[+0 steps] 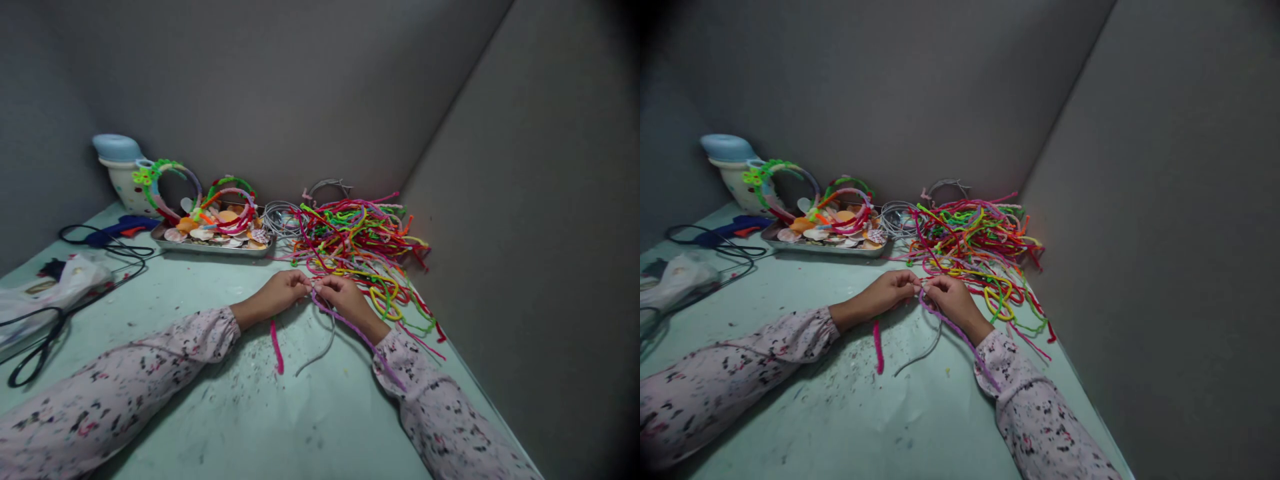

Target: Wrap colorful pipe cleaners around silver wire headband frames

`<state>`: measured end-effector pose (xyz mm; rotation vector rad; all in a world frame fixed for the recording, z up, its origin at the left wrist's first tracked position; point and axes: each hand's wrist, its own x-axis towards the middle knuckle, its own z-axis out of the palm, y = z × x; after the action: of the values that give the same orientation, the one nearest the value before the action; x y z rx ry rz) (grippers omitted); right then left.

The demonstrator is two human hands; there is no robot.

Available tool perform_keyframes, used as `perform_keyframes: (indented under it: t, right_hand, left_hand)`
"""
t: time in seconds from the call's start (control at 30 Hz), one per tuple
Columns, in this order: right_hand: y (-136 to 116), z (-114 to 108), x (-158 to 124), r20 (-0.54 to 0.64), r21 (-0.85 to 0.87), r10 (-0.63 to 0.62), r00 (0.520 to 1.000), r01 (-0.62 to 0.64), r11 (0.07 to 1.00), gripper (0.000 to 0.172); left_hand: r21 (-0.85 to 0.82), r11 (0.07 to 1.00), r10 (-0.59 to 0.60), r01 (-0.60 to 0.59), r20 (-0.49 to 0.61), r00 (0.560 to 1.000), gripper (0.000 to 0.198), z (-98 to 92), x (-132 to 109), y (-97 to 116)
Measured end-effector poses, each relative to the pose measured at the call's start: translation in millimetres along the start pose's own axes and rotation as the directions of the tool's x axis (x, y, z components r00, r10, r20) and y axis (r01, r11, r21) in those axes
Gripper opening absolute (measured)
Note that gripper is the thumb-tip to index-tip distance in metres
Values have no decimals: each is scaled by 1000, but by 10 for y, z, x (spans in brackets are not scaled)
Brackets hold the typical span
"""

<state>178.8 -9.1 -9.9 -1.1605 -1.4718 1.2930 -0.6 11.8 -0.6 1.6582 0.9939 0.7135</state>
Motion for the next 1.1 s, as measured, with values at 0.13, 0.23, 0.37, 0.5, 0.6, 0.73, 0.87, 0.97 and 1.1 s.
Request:
perform_keyframes:
  t: [0.13,0.23,0.37,0.5,0.6,0.73,0.87,0.97,1.1]
  right_hand:
    - [-9,1,-4,7,-4,9,1000,-9,1000,18]
    - [-14,-5,-4,22,-26,-3,1000,3,1000,17]
    - [0,-9,8,46,-18,5,999,-4,1000,17]
    - [34,-10,28,46,-8,13,999,-13,1000,18]
    - [35,-14,29,54,-34,7,998,-6,999,17]
    - [-31,-12,-2,57,-60,2,998,1,998,14]
    - [-77,0,-21,43,-73,-1,999,5,997,16]
    - [-49,3,-7,51,-70,4,999,-1,998,17]
    - [9,-7,22,76,-69,-11,997,16,998,18]
  left_hand:
    - [8,1000,-14,14,2,1000,15,-4,14,-24]
    - [-7,1000,-22,22,6,1000,18,-6,24,-49]
    - [-9,999,-32,32,3,999,18,-7,27,-72]
    - [-9,999,-36,36,7,999,18,-5,26,-69]
    - [-4,999,-47,47,13,999,19,-3,22,-49]
    - [-15,999,-49,49,22,999,20,0,19,-31]
    - [-15,999,-32,32,40,999,20,4,20,-32]
    - [-14,1000,-21,21,45,999,19,4,21,-33]
    - [-20,999,-27,28,49,998,19,2,23,-41]
